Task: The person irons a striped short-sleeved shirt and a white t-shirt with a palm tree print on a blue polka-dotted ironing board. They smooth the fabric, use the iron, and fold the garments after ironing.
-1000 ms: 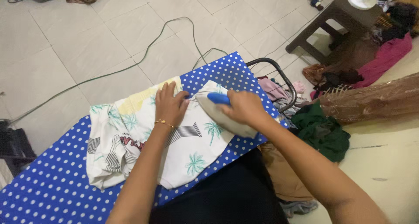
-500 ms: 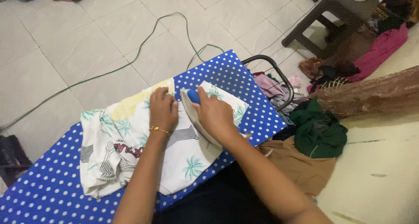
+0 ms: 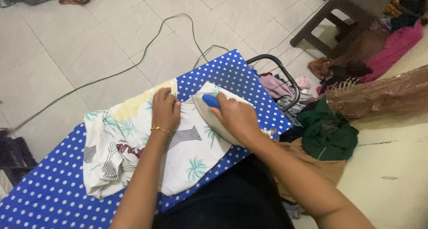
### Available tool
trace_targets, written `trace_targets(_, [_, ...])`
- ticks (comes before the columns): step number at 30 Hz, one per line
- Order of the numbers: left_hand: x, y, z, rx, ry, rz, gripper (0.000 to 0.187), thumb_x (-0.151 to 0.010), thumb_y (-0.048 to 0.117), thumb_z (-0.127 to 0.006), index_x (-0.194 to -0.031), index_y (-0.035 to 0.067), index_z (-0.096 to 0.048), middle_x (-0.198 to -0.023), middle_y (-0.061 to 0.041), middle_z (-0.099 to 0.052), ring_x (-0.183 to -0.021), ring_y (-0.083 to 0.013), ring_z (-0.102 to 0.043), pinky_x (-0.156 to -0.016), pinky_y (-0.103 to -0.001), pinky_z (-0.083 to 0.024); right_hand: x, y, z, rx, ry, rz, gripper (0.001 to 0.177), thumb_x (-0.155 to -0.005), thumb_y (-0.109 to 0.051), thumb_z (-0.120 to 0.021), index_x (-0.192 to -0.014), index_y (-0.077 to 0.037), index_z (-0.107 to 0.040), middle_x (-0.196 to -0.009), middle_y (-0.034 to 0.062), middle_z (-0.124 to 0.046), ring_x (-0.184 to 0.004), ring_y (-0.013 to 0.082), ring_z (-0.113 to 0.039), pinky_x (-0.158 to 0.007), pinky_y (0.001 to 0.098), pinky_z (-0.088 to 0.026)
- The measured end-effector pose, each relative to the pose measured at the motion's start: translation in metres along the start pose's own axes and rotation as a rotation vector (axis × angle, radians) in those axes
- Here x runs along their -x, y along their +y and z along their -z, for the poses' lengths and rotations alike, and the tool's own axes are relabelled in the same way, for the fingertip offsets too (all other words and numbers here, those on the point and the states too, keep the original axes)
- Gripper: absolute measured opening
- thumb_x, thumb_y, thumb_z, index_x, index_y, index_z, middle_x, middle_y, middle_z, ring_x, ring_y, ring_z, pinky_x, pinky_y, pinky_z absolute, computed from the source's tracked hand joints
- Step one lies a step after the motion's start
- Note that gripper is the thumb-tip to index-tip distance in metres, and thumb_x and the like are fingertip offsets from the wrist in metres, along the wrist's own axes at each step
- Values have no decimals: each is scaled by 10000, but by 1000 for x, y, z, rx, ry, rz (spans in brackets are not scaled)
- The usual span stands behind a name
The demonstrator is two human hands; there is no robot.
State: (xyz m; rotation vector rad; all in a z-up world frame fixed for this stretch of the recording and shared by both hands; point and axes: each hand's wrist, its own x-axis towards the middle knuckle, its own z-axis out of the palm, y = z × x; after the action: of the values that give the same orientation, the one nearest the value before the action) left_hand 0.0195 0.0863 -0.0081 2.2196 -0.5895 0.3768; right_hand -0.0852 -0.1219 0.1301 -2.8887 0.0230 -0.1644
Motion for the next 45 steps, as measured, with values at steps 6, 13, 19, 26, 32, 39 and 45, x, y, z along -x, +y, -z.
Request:
trace_targets(6, [12, 29, 5, -77, 112, -66, 148, -815, 42, -687, -961, 19, -667, -1200, -212, -606, -1167, -419, -533, -1034, -504, -426, -43, 33, -6, 44, 59, 97, 454, -853, -501, -748, -950, -74, -629, -690, 167, -696, -640, 386, -697, -542, 491, -536])
trace_targets(13, [52, 119, -35, 56, -130, -298, 118, -777, 49, -694, -895, 47, -685, -934, -114, -649, -946, -316, -617, -846, -444, -493, -81, 67, -7, 85, 78, 367, 490, -778, -540, -801, -902, -89, -653, -662, 139, -691, -628, 374, -689, -543, 512, -522])
trace_targets(19, [61, 159, -86, 42, -154, -368, 281, -827, 51, -606, -1076, -47, -691, -1021, -149, -635, -960, -317, -600, -857, -417, -516, -94, 74, -7, 107, 24, 396, 497, -783, -562, -788, -903, -98, -656, -651, 142, -683, -640, 378, -685, -569, 502, -530])
trace_targets(26, [59, 180, -115, -277, -278, -287, 457, -917, 276, -658, -1193, -86, -618, -1226, -253, -622, -1125, -345, -556, -1007, -428, -446, -106, 76, -9, 93, 28, 408, 488, -784, -559, -788, -874, -96, -663, -662, 147, -687, -656, 381, -686, -591, 507, -536])
trace_targets(32, [71, 204, -114, -265, -348, -189, 771, -837, 414, -714, -1389, -84, -510, -1416, -386, -471, -1311, -477, -426, -1143, -521, -305, -108, 76, -10, 66, 6, 388, 477, -783, -537, -787, -907, -88, -685, -667, 136, -690, -653, 366, -693, -596, 487, -543])
trace_targets(39, [76, 220, -101, -110, -340, -188, 770, -767, 399, -765, -1351, -44, -528, -1410, -409, -438, -1324, -530, -381, -1132, -561, -277, -110, 72, -5, 57, -11, 378, 484, -785, -545, -786, -917, -88, -691, -675, 136, -692, -658, 371, -688, -598, 493, -535])
trace_targets(45, [69, 196, -71, 246, -357, -213, 622, -843, 137, -725, -1408, -50, -544, -1345, -266, -556, -1295, -426, -482, -1112, -447, -418, -108, 69, -5, 50, -84, 324, 508, -772, -563, -784, -938, -92, -690, -711, 147, -705, -702, 380, -696, -620, 504, -534])
